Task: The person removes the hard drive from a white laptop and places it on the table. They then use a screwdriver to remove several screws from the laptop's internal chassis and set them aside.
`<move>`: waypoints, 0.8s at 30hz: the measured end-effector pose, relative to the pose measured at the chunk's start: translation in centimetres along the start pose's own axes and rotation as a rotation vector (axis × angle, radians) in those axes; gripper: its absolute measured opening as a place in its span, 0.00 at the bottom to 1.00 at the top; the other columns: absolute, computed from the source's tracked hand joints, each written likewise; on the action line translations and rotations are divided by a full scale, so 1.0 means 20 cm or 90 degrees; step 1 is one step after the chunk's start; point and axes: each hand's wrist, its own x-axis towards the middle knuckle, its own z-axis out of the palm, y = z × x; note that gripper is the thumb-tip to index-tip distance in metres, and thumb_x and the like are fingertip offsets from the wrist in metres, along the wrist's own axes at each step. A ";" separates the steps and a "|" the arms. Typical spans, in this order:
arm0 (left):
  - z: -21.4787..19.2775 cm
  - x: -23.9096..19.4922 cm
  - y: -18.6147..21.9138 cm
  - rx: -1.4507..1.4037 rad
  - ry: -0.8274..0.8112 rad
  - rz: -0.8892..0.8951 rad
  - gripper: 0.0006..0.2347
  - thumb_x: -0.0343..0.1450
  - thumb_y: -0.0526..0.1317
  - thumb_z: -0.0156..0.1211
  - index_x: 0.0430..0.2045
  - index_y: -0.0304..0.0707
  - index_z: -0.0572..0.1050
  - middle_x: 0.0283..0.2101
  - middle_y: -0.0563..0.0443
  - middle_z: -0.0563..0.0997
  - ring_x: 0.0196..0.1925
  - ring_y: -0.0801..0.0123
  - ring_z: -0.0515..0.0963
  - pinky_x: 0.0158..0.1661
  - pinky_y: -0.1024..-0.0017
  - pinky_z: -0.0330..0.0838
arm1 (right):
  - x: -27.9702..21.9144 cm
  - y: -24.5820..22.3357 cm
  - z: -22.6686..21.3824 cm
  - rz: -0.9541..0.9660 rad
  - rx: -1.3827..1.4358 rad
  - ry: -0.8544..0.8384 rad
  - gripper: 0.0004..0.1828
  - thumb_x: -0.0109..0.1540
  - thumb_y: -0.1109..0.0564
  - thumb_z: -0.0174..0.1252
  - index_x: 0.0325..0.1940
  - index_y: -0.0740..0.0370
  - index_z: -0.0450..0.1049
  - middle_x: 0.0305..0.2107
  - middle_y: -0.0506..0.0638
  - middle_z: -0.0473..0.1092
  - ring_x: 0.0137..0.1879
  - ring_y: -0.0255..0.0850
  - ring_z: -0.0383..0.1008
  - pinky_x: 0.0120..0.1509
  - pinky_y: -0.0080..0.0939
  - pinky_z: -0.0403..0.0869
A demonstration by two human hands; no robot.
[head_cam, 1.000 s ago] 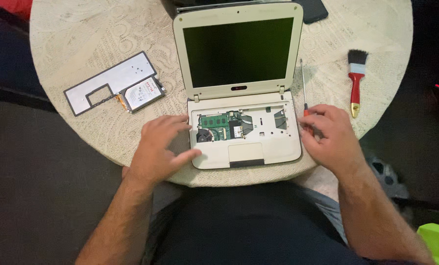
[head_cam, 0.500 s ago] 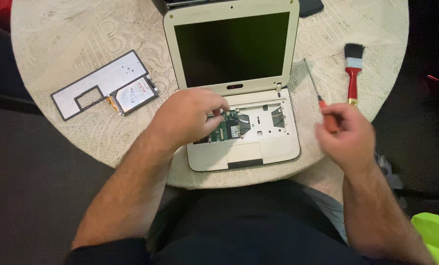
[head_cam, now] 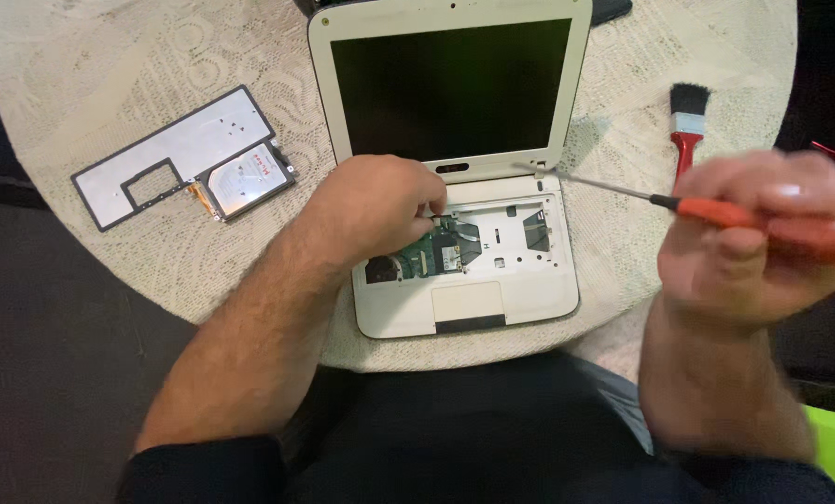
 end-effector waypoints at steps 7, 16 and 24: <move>0.03 -0.03 -0.02 0.021 0.046 0.065 0.04 0.65 0.45 0.59 0.28 0.56 0.80 0.33 0.59 0.81 0.33 0.57 0.80 0.28 0.53 0.71 | 0.21 0.05 0.34 0.064 0.033 -0.168 0.29 0.61 0.53 0.65 0.59 0.69 0.63 0.34 0.66 0.63 0.32 0.49 0.70 0.39 0.40 0.70; 0.00 -0.01 0.07 0.053 -0.194 0.027 0.06 0.71 0.48 0.58 0.37 0.58 0.80 0.34 0.58 0.81 0.36 0.57 0.80 0.31 0.56 0.75 | 0.15 0.14 0.44 -0.182 0.124 -0.331 0.31 0.64 0.60 0.57 0.68 0.57 0.53 0.27 0.64 0.65 0.26 0.48 0.66 0.31 0.44 0.73; 0.04 -0.01 0.06 0.041 -0.154 0.058 0.05 0.72 0.46 0.57 0.27 0.54 0.78 0.29 0.59 0.78 0.31 0.59 0.78 0.29 0.56 0.73 | 0.12 0.17 0.45 -0.168 0.174 -0.339 0.29 0.64 0.63 0.59 0.66 0.60 0.54 0.26 0.60 0.64 0.28 0.46 0.67 0.32 0.41 0.74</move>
